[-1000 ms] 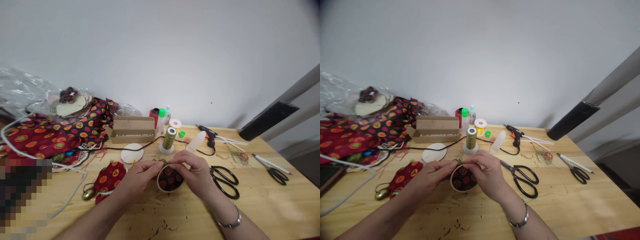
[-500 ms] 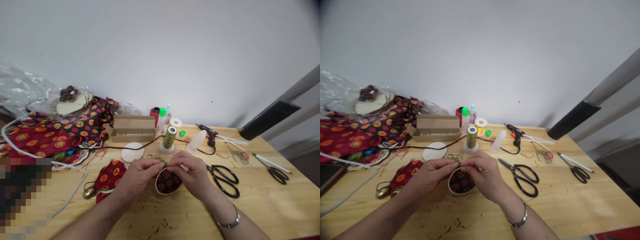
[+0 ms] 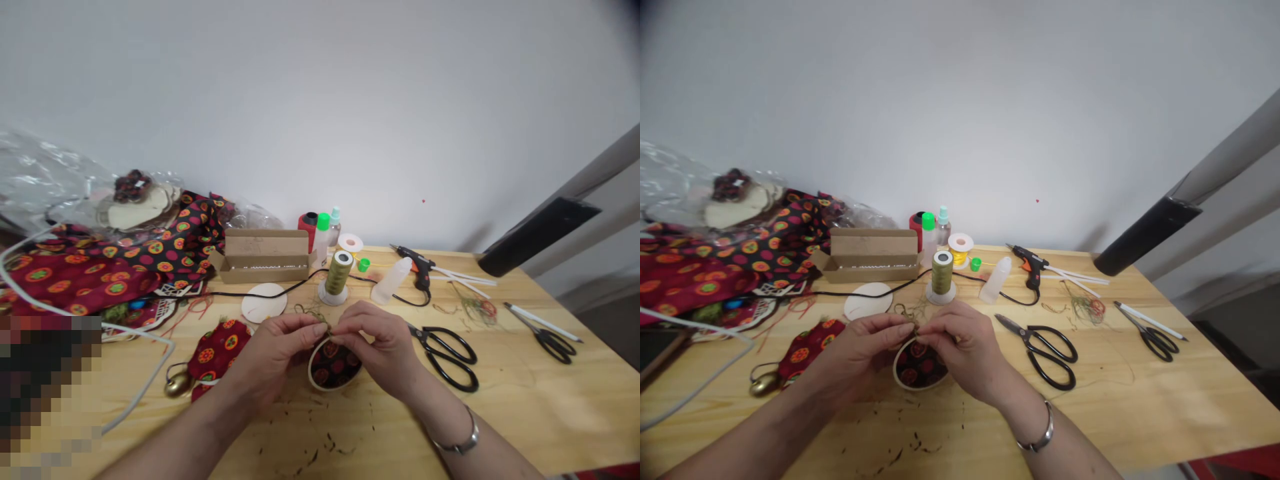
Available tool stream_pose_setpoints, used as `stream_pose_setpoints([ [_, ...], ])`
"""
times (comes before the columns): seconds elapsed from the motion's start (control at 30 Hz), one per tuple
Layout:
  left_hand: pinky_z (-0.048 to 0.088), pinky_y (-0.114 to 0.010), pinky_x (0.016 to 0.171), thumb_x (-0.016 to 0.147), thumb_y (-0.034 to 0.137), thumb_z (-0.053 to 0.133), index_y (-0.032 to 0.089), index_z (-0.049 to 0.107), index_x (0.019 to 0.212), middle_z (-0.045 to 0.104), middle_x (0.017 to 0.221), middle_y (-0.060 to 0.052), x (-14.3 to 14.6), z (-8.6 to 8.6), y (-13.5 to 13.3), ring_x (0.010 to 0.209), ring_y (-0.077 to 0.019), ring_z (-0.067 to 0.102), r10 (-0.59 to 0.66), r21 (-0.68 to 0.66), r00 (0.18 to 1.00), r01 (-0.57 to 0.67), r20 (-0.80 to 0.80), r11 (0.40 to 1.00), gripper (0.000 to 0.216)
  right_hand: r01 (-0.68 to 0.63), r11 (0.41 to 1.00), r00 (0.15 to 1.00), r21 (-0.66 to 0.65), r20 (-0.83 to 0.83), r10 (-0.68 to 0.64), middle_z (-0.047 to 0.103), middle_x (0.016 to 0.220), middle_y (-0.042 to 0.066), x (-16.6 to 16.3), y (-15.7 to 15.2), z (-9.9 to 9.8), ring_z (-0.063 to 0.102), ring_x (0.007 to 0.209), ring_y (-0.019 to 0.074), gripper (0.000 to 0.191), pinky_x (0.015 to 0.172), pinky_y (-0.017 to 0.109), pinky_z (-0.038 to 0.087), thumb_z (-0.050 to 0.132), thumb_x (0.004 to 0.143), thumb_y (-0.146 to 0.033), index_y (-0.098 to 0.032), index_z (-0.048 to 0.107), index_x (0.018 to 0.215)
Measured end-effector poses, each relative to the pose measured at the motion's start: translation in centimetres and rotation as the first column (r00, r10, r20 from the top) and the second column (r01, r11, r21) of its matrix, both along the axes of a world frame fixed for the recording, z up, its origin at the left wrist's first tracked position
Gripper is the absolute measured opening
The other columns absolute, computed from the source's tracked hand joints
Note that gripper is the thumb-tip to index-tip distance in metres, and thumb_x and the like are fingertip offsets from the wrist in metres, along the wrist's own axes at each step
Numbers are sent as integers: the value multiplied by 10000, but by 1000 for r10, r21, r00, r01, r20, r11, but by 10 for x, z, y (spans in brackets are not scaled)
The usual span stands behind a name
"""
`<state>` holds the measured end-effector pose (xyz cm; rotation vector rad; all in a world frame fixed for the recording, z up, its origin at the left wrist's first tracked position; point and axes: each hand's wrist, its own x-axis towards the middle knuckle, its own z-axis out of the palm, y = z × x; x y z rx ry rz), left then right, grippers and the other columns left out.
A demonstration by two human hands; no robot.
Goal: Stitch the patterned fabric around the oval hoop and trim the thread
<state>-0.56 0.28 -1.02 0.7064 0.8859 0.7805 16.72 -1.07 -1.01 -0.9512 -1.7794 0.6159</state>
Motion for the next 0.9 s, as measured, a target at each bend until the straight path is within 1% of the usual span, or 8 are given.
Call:
stream_pose_setpoints([
  [0.13, 446, -204, 600, 659, 253, 753, 141, 707, 688, 681, 637, 1, -1, 1, 2, 598, -101, 587, -16, 50, 999, 18, -38, 999, 125, -2, 1000, 1000, -3, 7, 2, 641, 699, 43, 0, 1, 0, 603, 662, 133, 84, 611, 246, 507, 661, 739, -97, -167, 704, 755],
  [0.2, 428, -189, 598, 668, 259, 747, 138, 709, 673, 674, 630, 7, -2, 2, 3, 604, -92, 571, -27, 116, 995, 38, -94, 993, 126, -7, 1000, 1000, -3, 6, 7, 640, 698, 41, 0, 1, 0, 603, 661, 133, 84, 614, 247, 506, 659, 740, -97, -168, 703, 751],
  [0.3, 408, -177, 589, 670, 267, 742, 140, 722, 677, 677, 634, 9, -3, 4, 3, 602, -83, 551, -9, 196, 979, 50, -204, 979, 128, -8, 1000, 1000, -12, 9, 8, 641, 702, 37, 0, 2, 0, 603, 659, 129, 70, 618, 243, 505, 663, 741, -108, -169, 696, 750],
  [0.4, 420, -190, 602, 668, 277, 739, 155, 739, 710, 699, 661, 1, -5, 6, 3, 615, -98, 564, -12, 199, 972, 59, -233, 978, 129, 29, 999, 999, -21, 33, -29, 652, 709, 27, -1, 1, 0, 608, 674, 130, 67, 641, 244, 501, 676, 732, -122, -173, 680, 775],
  [0.57, 437, -206, 625, 666, 292, 734, 168, 750, 726, 719, 694, -12, -5, 7, 3, 639, -117, 586, -3, 217, 966, 62, -260, 974, 139, 108, 993, 991, -40, 78, -104, 663, 728, 5, -1, -1, 1, 616, 678, 125, 160, 652, 231, 499, 700, 708, -137, -184, 642, 849],
  [0.7, 445, -213, 615, 674, 309, 722, 174, 753, 732, 716, 692, -16, -4, 7, 3, 638, -126, 586, -4, 235, 952, 79, -305, 969, 150, 109, 993, 990, -35, 91, -105, 662, 725, -5, -1, -1, 0, 613, 665, 123, 182, 648, 230, 502, 698, 710, -141, -196, 633, 871],
  [0.8, 448, -217, 600, 680, 329, 715, 183, 747, 730, 706, 687, -8, -4, 5, 2, 635, -131, 585, -13, 232, 954, 85, -298, 969, 158, 102, 995, 991, -22, 90, -100, 660, 727, -5, 0, -1, 1, 612, 671, 122, 188, 656, 231, 501, 697, 712, -139, -196, 633, 880],
  [0.9, 446, -212, 592, 693, 347, 701, 190, 736, 717, 688, 674, 7, -5, 3, 1, 626, -124, 575, -13, 242, 952, 90, -306, 966, 163, 77, 997, 993, -9, 92, -76, 656, 743, 3, 0, 0, 0, 610, 693, 123, 146, 662, 233, 500, 684, 729, -138, -198, 642, 856],
])
